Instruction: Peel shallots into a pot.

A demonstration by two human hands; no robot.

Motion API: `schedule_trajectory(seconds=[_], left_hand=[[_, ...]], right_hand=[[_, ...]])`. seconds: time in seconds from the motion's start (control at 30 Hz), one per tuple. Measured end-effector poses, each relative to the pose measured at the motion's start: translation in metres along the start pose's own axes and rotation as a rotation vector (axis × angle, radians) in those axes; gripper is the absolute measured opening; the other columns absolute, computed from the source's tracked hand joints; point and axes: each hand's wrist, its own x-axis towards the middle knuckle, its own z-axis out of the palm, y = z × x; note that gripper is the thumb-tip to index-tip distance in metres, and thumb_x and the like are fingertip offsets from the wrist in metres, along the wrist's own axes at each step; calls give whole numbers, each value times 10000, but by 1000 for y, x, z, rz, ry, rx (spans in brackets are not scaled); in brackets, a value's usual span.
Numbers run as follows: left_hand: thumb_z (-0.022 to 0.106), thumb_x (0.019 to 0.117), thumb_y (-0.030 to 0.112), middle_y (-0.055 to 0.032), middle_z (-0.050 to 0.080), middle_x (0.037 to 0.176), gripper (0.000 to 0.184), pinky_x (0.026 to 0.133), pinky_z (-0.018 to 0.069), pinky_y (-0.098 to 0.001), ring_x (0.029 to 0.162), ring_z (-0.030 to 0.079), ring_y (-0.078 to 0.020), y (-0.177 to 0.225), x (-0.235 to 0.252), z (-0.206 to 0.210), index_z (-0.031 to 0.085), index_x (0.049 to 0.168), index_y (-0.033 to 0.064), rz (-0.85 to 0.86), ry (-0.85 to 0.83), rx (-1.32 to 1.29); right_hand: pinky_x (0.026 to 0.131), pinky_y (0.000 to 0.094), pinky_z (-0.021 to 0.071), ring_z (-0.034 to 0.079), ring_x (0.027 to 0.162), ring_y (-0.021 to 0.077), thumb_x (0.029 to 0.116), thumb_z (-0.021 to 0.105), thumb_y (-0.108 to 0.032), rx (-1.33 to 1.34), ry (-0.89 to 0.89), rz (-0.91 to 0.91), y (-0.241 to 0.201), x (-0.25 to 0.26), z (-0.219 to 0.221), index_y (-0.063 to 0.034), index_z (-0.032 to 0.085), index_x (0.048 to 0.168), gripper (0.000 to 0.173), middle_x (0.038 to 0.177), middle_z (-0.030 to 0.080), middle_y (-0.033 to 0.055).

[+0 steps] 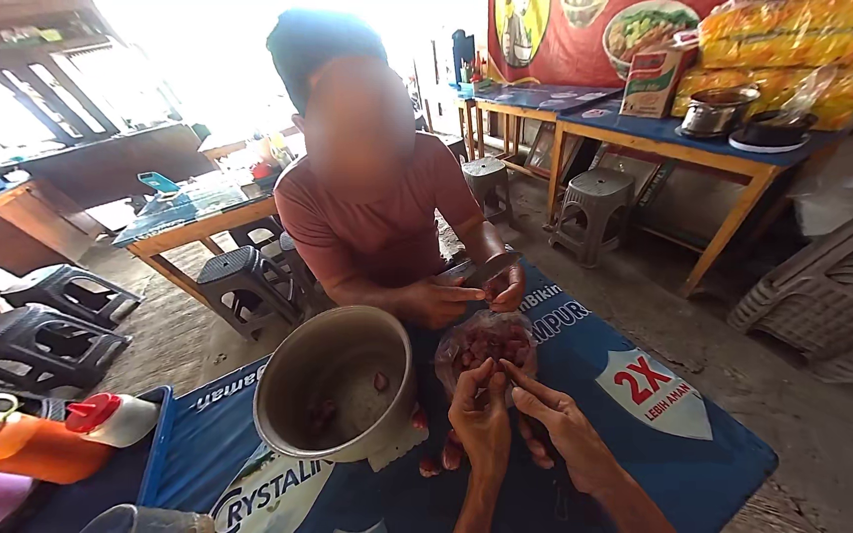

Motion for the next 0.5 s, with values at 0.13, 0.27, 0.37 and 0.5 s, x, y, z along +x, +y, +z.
schedule_trajectory(seconds=[0.13,0.27,0.37,0.5], left_hand=[[670,904,-46,-115,720,1021,206,797,610,-220,902,713,-80,-4,0,-2,686,1097,-116,51,13,20],[688,884,-51,-136,720,1031,208,800,614,-232,926,716,-94,-9,-3,1,693,1082,-117,137,17,30],[690,868,-69,-123,719,1014,187,796,618,-246,911,713,-96,-11,-2,4,692,1052,-99,230,27,-1],[686,880,-68,-157,715,1046,187,851,599,-257,970,703,-117,-8,2,5,689,1061,-114,219,49,-38]], right_hand=[[368,209,408,461,426,76,1073,482,-186,31,25,5,1,2,4,-142,515,1512,443,672,557,17],[358,213,400,449,413,73,1061,497,-198,71,53,30,1,3,4,-154,536,1495,438,637,531,8],[352,204,387,437,409,53,1068,465,-220,53,57,31,2,4,4,-188,526,1498,435,623,532,-15],[373,167,392,453,429,8,1097,312,-233,72,-93,34,-1,14,2,-228,396,1511,423,644,550,-77]])
